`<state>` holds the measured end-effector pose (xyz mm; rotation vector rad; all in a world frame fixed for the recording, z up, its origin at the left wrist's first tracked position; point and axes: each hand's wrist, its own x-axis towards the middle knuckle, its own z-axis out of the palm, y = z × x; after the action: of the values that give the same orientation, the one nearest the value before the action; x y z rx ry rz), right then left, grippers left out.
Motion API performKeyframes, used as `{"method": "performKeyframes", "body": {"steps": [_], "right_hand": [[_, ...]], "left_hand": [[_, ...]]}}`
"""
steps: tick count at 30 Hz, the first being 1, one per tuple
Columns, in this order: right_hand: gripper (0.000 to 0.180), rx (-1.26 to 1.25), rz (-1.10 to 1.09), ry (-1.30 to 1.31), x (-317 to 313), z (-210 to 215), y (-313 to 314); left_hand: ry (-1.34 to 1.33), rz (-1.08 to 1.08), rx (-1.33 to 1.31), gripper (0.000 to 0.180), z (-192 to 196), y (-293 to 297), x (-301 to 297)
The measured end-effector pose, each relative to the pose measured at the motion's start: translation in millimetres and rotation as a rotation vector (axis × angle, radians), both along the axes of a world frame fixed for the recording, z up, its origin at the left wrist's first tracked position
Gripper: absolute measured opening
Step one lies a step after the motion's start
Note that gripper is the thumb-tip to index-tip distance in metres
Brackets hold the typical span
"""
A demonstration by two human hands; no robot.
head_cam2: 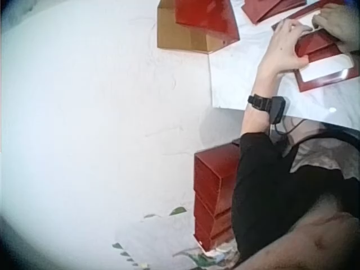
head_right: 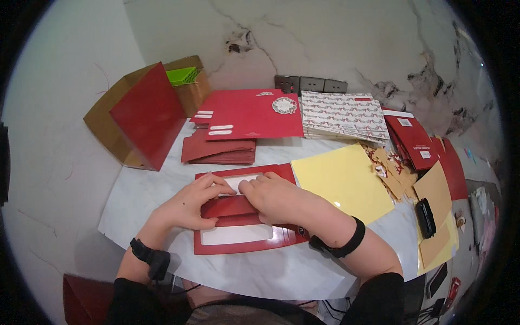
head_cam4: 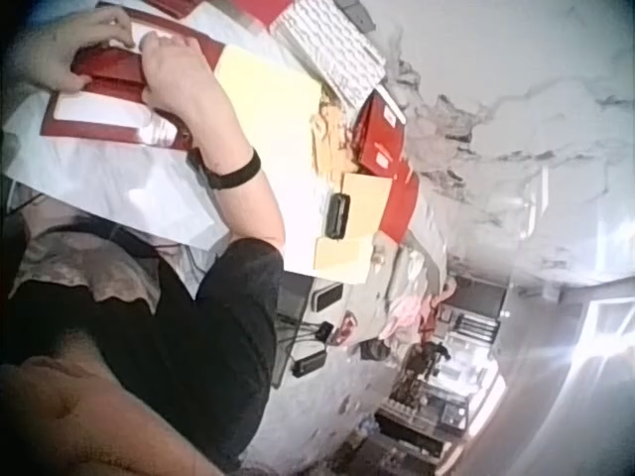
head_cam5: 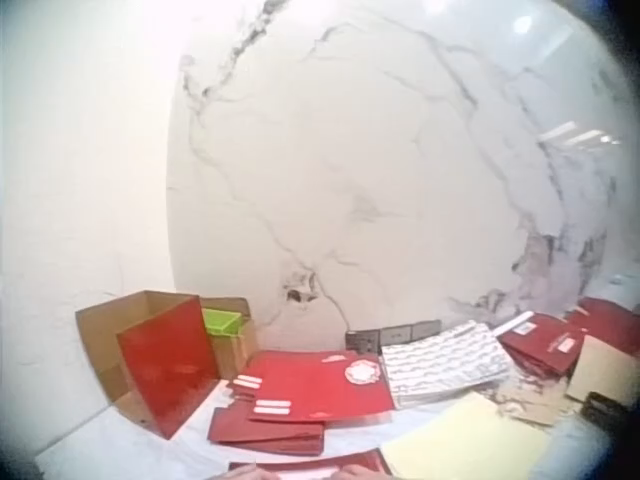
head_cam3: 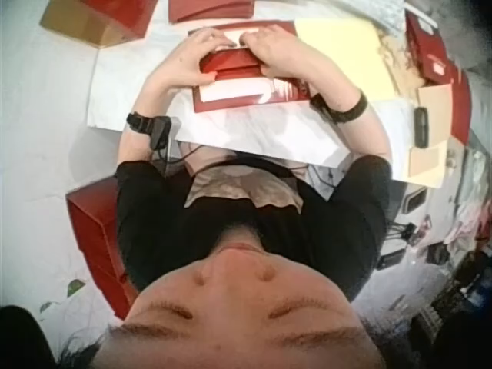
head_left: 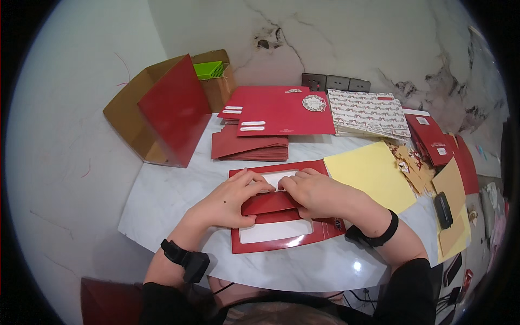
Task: Assembling and checking stationery items into a folder.
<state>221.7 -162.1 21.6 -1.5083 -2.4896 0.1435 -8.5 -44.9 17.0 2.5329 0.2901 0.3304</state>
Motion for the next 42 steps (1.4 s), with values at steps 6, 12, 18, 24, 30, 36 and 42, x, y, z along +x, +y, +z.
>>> {"method": "performKeyframes", "body": {"steps": [6, 12, 18, 24, 30, 36, 42], "right_hand": [[0.039, -0.120, -0.009, -0.080, -4, -4, 7], [0.043, -0.204, -0.055, -0.286, -24, -3, 16], [0.045, -0.046, -0.013, -0.293, -21, 7, 9], [0.041, -0.133, 0.037, -0.342, -17, -6, 9], [0.030, 0.020, 0.126, -0.356, -16, -10, 0], [0.028, 0.178, 0.149, -0.442, -17, -16, -2], [0.029, 0.085, 0.116, -0.480, -17, -8, -5]], "left_hand": [[0.093, -0.067, 0.224, 0.057, 0, -7, 6], [0.098, -0.090, 0.249, 0.053, -3, -5, 6], [0.041, -0.086, 0.273, 0.048, -10, -6, 4], [0.070, -0.108, 0.282, 0.047, -4, -8, 4], [0.273, -0.108, 0.313, 0.051, -8, -9, 3], [-0.027, -0.090, 0.205, 0.065, -7, -9, 0], [0.295, 0.012, 0.423, 0.061, -29, -4, 4]]}}
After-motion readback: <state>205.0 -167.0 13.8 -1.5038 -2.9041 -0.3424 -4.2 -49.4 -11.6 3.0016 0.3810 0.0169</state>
